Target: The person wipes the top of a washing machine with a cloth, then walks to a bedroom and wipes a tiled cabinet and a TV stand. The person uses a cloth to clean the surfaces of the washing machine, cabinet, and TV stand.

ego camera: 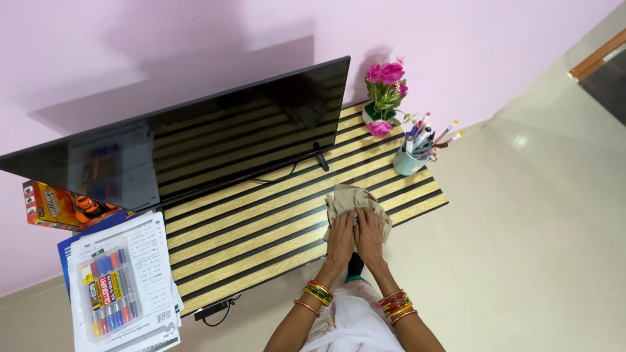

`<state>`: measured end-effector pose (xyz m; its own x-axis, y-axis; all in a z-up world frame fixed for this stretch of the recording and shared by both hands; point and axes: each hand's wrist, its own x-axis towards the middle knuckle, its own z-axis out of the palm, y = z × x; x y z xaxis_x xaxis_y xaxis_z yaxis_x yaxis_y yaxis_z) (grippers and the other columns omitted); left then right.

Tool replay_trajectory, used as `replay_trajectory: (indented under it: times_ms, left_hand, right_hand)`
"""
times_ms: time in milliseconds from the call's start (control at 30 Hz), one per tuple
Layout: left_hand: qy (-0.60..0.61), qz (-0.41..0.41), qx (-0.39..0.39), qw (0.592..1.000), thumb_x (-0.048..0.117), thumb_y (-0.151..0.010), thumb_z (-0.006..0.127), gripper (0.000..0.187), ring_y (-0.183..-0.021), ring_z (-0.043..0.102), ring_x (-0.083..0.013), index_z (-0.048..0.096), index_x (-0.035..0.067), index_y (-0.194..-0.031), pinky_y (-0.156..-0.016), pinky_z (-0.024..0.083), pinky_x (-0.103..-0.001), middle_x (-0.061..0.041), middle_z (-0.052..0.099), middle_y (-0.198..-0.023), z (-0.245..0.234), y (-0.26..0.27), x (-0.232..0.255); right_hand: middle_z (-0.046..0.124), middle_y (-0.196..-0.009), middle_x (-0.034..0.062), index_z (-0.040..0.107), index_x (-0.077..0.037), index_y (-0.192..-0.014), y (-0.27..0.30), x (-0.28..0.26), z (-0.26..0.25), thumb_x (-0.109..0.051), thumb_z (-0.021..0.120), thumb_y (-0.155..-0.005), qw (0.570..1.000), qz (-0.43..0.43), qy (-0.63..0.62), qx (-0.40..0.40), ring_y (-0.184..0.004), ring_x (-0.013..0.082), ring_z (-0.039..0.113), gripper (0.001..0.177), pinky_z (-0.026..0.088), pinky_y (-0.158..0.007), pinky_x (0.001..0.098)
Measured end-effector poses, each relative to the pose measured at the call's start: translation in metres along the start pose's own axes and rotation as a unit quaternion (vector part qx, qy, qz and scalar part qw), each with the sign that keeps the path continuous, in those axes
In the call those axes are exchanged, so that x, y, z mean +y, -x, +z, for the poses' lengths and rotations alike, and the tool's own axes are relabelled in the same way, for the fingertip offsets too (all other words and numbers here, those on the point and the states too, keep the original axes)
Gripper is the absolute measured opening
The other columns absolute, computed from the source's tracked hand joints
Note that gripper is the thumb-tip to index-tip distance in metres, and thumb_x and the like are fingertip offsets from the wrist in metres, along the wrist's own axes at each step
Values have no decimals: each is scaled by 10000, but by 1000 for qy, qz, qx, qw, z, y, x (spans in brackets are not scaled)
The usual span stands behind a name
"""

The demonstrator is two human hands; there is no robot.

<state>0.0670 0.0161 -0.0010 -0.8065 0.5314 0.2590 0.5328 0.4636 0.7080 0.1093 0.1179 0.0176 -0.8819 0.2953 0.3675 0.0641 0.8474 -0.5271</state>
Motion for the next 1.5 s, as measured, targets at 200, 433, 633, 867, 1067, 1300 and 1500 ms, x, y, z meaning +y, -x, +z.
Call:
replay_trajectory:
  times_ms: [200,433,633,867,1067,1300,1500]
  left_hand:
    - [11,52,-13,999,-176,-840,563,634,-1388,445,-380,459,-47,-1452,-1172,369,-458,-228,476,-1495,33,9,4]
    - [-51,93,-75,991,-127,-845,521,672,-1495,316,-379,391,-36,-1498,-1221,199,-559,-223,382,-1574,87,-23,33]
    - [-49,59,-75,994,-74,-842,588,571,-1486,299,-374,457,-28,-1396,-1216,190,-572,-217,374,-1572,91,-43,57]
    - [-34,5,-14,999,-161,-788,574,602,-1492,350,-374,479,-37,-1370,-1234,275,-493,-228,384,-1595,74,-17,45]
    - [-53,-61,53,995,-176,-783,562,612,-1483,362,-367,485,-41,-1375,-1242,274,-487,-227,403,-1582,33,23,21]
    - [-70,-130,107,983,-193,-810,519,572,-1501,346,-356,496,-27,-1358,-1240,274,-476,-203,396,-1601,-24,69,1]
    - [-105,-180,121,971,-169,-844,517,604,-1514,330,-330,464,-14,-1425,-1250,258,-462,-186,361,-1630,-70,106,-31]
  right_hand:
    - [573,-1367,176,589,-29,-1363,17,12,-28,87,581,-869,999,33,-2,16,-1257,379,531,507,448,-1050,443]
    - [546,-1427,198,598,-31,-1358,14,79,-52,61,589,-890,995,86,38,32,-1298,393,513,477,436,-1071,450]
    - [478,-1513,195,545,-45,-1422,7,133,-43,-53,547,-968,994,77,78,14,-1377,396,425,454,323,-1159,519]
    - [407,-1561,189,466,-56,-1468,15,116,-20,-63,515,-959,996,12,77,-37,-1464,386,337,512,198,-1195,615]
    - [392,-1568,191,435,-51,-1488,22,67,11,-81,511,-961,992,-57,68,-94,-1483,380,311,533,148,-1209,634]
    - [367,-1593,188,418,-78,-1515,34,7,47,-126,513,-981,982,-120,50,-139,-1495,384,286,545,122,-1217,627]
    - [346,-1598,186,413,-75,-1506,44,-52,87,-144,523,-972,973,-159,39,-160,-1493,384,278,549,102,-1214,622]
